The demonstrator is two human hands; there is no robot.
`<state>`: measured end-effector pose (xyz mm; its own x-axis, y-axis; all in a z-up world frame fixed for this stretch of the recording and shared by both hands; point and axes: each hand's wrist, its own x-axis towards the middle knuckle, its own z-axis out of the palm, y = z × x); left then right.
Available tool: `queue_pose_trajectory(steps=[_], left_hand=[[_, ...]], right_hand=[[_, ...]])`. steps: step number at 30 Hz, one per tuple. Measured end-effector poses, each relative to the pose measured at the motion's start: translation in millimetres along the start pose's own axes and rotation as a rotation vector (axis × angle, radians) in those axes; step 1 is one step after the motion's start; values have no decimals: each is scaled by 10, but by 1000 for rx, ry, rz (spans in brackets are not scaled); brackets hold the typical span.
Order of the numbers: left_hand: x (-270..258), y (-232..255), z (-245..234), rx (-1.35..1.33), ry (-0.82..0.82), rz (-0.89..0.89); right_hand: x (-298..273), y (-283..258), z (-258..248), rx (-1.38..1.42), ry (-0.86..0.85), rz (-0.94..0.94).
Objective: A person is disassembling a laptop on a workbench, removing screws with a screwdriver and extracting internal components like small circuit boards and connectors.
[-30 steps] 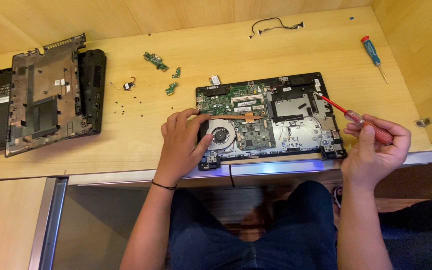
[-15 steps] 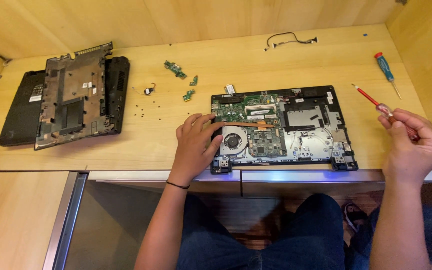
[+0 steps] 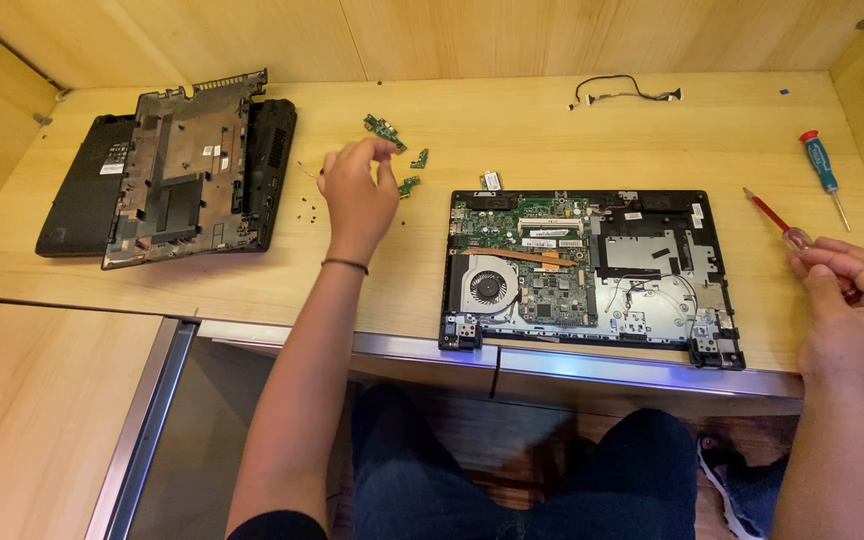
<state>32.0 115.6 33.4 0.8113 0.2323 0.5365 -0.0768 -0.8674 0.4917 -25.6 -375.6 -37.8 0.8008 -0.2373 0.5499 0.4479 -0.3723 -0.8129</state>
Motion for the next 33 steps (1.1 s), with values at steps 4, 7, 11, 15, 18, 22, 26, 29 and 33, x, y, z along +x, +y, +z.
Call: queue_pose_trajectory(steps=[4,7,11,15,18,22,26,29,33], left_hand=[[510,-416,308,136,-241,-115],[659,-716,528,630,-263,212],[841,-824,555,791,-327,368],[936,-875,419,836,-446,464],[885,-797,224,894,-448,502],[819,-1063,200,862,-221,637],[742,-1039,90,852,-11,694],[696,-943,29,750,54,704],[561,-588,-101,465,19,659]], right_hand=[[74,-48,8,-206,-30,12],[92,-86,15,-286,-74,21],[134,-83,33,-280,-71,59],[176,-99,84,-258,-57,109],[228,-72,124,-291,-60,87],[255,-65,165,-293,-59,36],[255,-105,173,-313,-63,11],[249,-100,187,-333,-79,-3],[249,-45,176,-347,-79,-80]])
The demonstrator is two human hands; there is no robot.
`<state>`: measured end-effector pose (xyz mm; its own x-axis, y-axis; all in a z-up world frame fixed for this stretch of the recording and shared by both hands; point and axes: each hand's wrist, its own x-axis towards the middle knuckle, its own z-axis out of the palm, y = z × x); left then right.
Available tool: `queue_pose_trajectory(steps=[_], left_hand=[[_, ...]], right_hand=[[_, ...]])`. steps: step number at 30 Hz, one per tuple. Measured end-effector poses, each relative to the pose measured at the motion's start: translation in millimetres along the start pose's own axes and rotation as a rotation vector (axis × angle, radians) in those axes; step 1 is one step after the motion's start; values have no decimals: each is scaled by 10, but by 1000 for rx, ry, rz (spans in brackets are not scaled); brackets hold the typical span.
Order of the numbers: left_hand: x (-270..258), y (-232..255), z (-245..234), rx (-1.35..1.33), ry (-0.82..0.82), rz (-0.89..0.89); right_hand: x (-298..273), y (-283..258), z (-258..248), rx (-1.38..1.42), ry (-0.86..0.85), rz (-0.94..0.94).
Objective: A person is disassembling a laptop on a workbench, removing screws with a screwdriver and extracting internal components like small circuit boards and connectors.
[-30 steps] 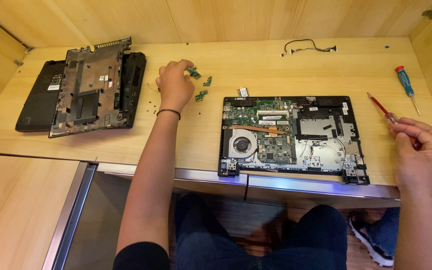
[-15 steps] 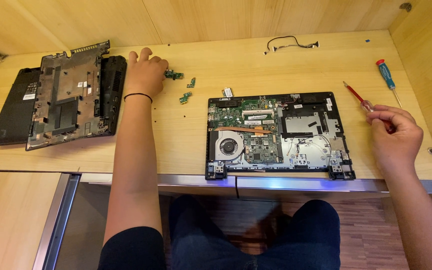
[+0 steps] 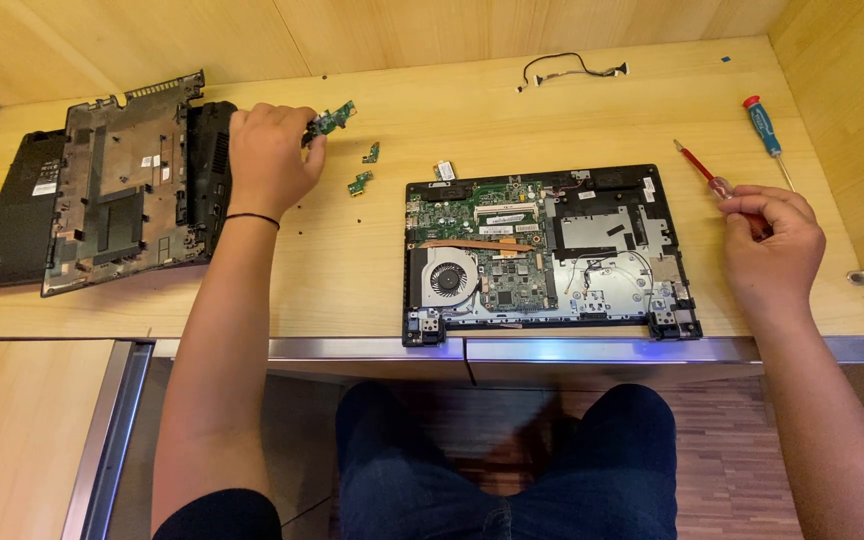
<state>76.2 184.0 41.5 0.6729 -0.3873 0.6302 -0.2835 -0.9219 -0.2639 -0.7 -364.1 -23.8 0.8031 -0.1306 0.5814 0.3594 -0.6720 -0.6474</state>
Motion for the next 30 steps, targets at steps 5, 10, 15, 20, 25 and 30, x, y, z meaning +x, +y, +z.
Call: queue_pose_trajectory(steps=[5,10,15,20,25,30], left_hand=[[-41,535,-523,-424,2,-76],[-327,915,-876,-526,35,-73],[-745,957,-716,-527,83,-306],[-607,736,-602,-395,119,-357],[-261,250,59,-110,-111,-440],[-32,141,381,-1,-386,-477]], right_hand=[[-8,-29,-5,-15,-6,33],[-8,43,23,-29,-23,51],[-8,102,37,-81,-36,44],[-12,235,59,-171,-42,-16],[-24,365,104,-308,-61,-63],[8,349,108,-358,-76,-26]])
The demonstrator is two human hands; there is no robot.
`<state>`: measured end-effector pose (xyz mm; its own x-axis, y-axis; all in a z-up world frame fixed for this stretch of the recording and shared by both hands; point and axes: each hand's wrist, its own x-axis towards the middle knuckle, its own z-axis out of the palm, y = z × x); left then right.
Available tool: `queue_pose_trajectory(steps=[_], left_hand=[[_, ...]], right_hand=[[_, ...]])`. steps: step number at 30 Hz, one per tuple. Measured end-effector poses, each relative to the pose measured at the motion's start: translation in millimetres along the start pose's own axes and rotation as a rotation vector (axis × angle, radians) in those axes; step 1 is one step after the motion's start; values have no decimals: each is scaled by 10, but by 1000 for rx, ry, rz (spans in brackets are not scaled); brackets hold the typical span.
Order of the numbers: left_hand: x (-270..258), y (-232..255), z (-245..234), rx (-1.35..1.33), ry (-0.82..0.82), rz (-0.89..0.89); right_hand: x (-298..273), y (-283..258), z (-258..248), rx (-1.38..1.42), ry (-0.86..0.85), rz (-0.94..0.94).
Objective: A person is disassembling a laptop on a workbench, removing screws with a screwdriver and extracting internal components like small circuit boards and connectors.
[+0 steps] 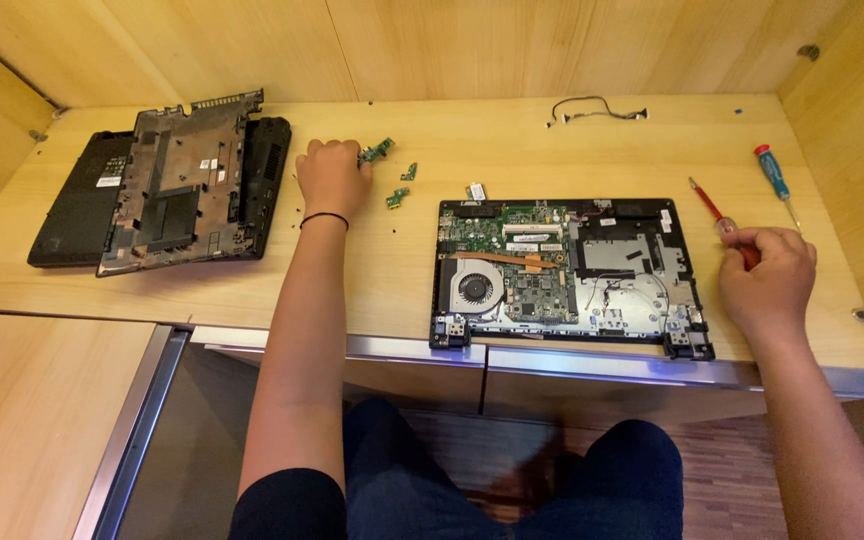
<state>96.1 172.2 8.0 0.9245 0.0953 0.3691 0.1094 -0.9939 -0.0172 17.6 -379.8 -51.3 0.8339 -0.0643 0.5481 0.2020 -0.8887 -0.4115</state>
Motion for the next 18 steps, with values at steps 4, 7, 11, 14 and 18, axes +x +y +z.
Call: queue_pose_trajectory(steps=[4,7,11,14,18], left_hand=[[33,26,175,38,90,56],[-41,67,33,-26,58,29],[-78,173,-282,-392,-49,-18],[-110,310,-450,-461,-230,-77],[18,422,-306,-293,-290,-116]], right_hand=[[23,-194,-118,65,-69,125],[-2,-120,-64,75,-40,91],[25,-88,-36,69,-12,43],[18,-74,-18,61,-13,30],[36,6,47,67,12,-15]])
